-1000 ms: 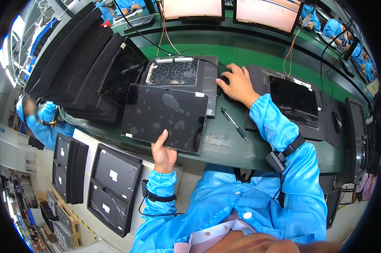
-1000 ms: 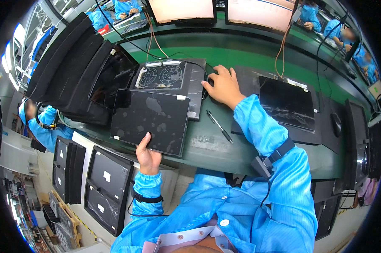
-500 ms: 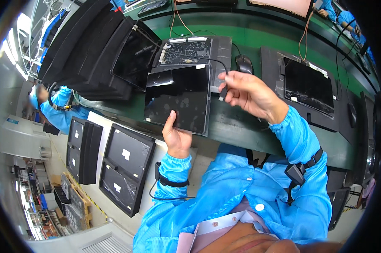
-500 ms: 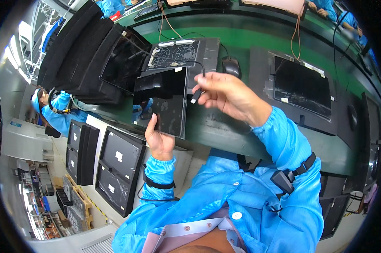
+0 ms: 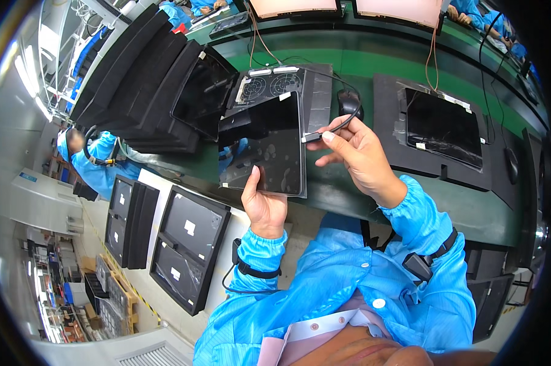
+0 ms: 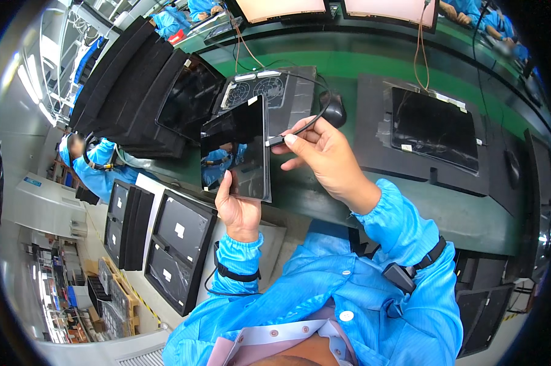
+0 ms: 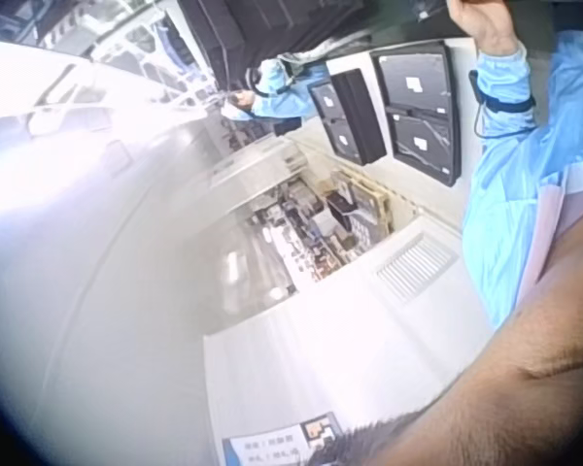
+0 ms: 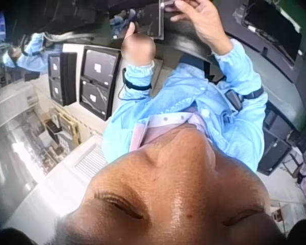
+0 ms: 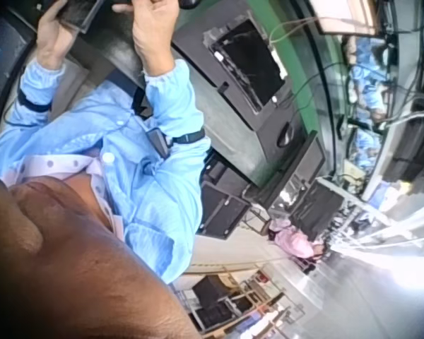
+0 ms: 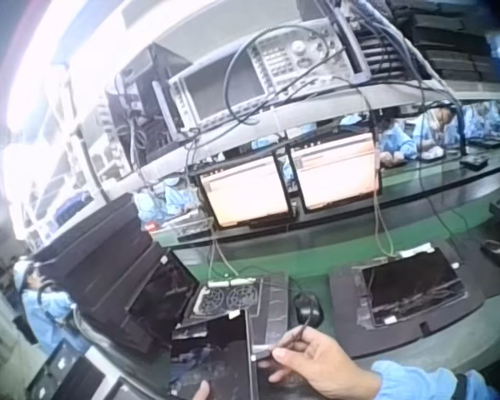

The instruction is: The recorder is inspecting, testing, and labeling tablet devices on an assembly line.

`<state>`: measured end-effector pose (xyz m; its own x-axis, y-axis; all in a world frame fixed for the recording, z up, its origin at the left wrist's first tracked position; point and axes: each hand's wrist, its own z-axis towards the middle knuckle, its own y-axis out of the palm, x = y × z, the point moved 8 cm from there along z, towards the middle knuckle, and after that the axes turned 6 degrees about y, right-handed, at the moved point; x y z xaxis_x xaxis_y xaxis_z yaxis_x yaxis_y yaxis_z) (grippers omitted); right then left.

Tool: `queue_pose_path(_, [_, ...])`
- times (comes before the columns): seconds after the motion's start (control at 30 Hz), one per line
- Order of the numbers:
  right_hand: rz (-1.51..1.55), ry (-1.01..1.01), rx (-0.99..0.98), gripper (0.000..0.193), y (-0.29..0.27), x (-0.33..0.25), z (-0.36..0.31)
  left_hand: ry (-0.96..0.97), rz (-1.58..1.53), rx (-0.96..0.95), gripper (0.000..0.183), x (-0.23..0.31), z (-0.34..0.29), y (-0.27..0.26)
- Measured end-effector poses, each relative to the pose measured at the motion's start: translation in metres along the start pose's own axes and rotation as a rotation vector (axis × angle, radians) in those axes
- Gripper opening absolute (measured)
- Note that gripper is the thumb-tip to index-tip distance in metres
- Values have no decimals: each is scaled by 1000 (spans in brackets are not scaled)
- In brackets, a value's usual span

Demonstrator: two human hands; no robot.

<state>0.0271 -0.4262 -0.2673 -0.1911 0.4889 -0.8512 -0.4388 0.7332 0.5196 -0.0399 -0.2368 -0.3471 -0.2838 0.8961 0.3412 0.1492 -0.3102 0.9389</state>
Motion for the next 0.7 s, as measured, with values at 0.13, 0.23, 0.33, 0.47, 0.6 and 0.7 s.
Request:
queue_pose_path(0.13, [-27,-50,36,20,-5,3,1,-11,5,-19,25,-5,-1,7])
queue_pose_path(0.23, [-58,-65,90,21,-7,7,-1,38,16,52,20,-8,0,8])
queue_pose_path(0.33, [-55,-51,136,21,-13,13,-1,114,54,40,22,-10,-2,16])
queue_pose_path(0.47, [-79,-21,170,25,-23,15,3,52,100,-21,26,-18,0,20])
queue_pose_path(0.6, [-83,119,161,34,-30,41,10,24,236,-65,26,-30,29,18])
queue_pose_path(0.7, [-31,247,45,40,-16,56,24,16,319,-80,24,-28,81,10])
